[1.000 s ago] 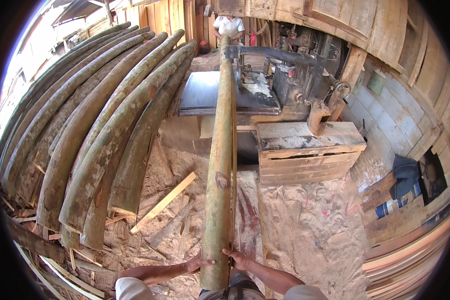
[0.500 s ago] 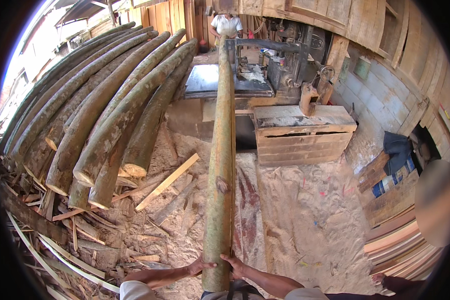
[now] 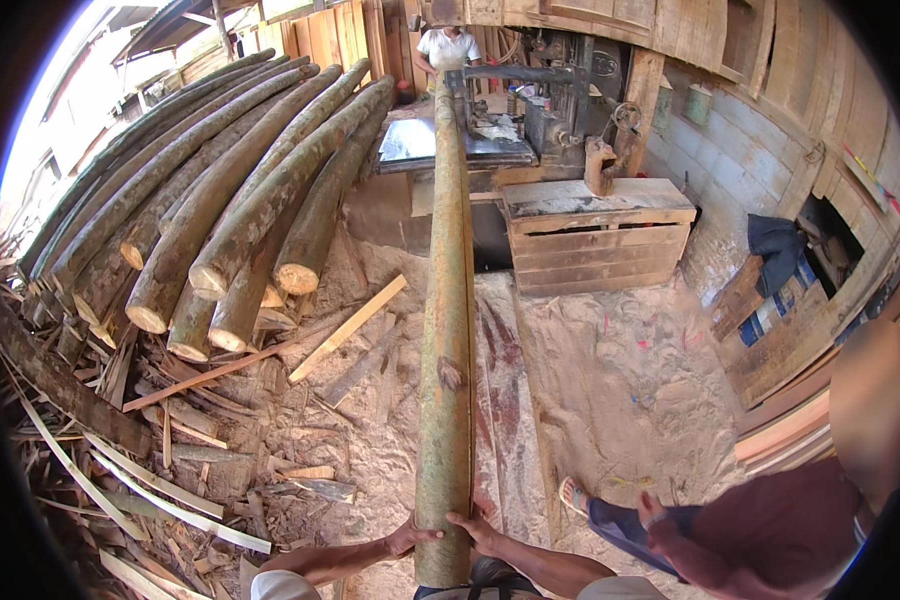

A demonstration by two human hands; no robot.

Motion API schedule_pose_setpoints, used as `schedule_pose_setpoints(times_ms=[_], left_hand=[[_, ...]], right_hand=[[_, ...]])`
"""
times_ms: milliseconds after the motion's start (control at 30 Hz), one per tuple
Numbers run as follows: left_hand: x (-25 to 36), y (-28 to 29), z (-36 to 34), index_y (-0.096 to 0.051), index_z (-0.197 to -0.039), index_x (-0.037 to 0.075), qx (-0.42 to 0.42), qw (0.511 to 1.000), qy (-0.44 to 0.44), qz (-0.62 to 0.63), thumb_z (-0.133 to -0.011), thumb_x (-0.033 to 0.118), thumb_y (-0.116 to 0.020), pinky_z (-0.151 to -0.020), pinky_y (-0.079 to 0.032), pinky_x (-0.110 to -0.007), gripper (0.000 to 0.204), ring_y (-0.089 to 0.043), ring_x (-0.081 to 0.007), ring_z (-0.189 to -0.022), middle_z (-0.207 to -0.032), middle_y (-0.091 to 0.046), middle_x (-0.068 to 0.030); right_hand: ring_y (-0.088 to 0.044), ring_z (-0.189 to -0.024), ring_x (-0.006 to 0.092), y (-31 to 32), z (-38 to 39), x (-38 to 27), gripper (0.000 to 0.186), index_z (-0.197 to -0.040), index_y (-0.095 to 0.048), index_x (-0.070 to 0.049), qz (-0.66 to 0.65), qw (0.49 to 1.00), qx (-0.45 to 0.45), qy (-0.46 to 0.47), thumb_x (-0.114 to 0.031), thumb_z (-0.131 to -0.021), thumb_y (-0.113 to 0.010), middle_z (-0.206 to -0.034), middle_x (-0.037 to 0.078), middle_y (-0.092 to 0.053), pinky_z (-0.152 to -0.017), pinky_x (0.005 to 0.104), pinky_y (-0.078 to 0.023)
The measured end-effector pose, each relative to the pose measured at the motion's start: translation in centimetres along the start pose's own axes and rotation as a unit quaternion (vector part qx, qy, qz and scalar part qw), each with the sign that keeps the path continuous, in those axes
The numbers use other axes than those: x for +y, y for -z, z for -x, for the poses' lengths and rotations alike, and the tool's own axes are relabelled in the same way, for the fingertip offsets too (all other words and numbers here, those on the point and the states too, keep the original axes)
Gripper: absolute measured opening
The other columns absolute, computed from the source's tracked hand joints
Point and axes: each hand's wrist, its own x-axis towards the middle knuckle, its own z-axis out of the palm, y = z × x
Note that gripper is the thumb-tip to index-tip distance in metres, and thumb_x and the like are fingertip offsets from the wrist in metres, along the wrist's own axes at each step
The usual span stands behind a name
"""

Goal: The person feeds long logs into a stationary saw to cut them into planks. They guide the logs through the blade, retrieve the cut planks, and stack them nearby while another person assists by moving the finished pieces.

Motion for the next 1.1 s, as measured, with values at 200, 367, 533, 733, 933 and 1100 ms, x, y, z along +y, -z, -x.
schedule_pose_setpoints(times_ms=[200,367,533,733,933,1100], left_hand=[[-6.7,-2.4,6.9,-0.021,-0.142,0.010,0.015,1.000,0.003,-0.008,-0.076,0.012,-0.077,-0.101,-0.041,-0.042,0.087,-0.046,-0.0239,-0.123,-0.132,-0.046,-0.0103],[-12.1,-3.5,11.9,-0.020,-0.142,0.010,-0.002,1.000,0.001,-0.010,-0.076,0.013,-0.077,-0.101,-0.041,-0.043,0.088,-0.046,-0.0240,-0.123,-0.133,-0.045,-0.0107],[-17.5,-7.0,17.7,-0.020,-0.142,0.010,-0.007,1.000,-0.005,0.004,-0.075,0.011,-0.077,-0.102,-0.041,-0.042,0.088,-0.046,-0.0241,-0.123,-0.132,-0.045,-0.0106],[-25.0,-11.6,25.1,-0.020,-0.142,0.010,-0.012,1.000,-0.013,-0.009,-0.075,0.009,-0.077,-0.103,-0.040,-0.042,0.088,-0.045,-0.0232,-0.124,-0.133,-0.045,-0.0100],[-32.9,-13.4,31.6,-0.016,-0.143,0.014,-0.019,1.000,-0.003,-0.005,-0.078,0.007,-0.074,-0.103,-0.040,-0.043,0.087,-0.042,-0.0247,-0.126,-0.135,-0.041,-0.0099],[-39.4,-14.6,37.0,-0.019,-0.142,0.010,-0.015,1.000,0.014,0.003,-0.077,0.006,-0.074,-0.101,-0.041,-0.041,0.085,-0.047,-0.0240,-0.122,-0.132,-0.045,-0.0101]], right_hand=[[-0.050,-0.117,0.0230,0.8,6.0,5.9,0.091,-0.136,-0.035,-0.004,0.323,0.946,-0.015,-0.022,-0.046,-0.070,-0.080,-0.127,0.013,-0.051,-0.096,0.0408,-0.043],[-0.049,-0.118,0.0240,-4.0,14.1,10.1,0.093,-0.137,-0.033,-0.004,0.012,0.999,0.046,-0.020,-0.048,-0.069,-0.079,-0.128,0.013,-0.050,-0.097,0.0423,-0.043],[-0.047,-0.120,0.0242,-3.5,20.2,14.6,0.100,-0.139,-0.028,-0.003,0.119,0.993,-0.004,-0.025,-0.050,-0.067,-0.080,-0.130,0.014,-0.048,-0.098,0.0417,-0.042],[-0.047,-0.120,0.0229,-5.7,30.1,21.3,0.100,-0.140,-0.028,-0.003,0.036,0.999,0.020,-0.021,-0.048,-0.068,-0.080,-0.132,0.013,-0.047,-0.099,0.0399,-0.042],[-0.047,-0.120,0.0217,-7.8,38.3,28.0,0.100,-0.140,-0.027,-0.002,0.021,0.999,0.035,-0.012,-0.047,-0.069,-0.081,-0.134,0.012,-0.046,-0.099,0.0383,-0.041],[-0.045,-0.122,0.0216,-7.6,43.1,35.8,0.100,-0.141,-0.027,-0.002,0.042,0.999,0.022,0.005,-0.048,-0.069,-0.080,-0.135,0.013,-0.046,-0.101,0.0381,-0.040]])
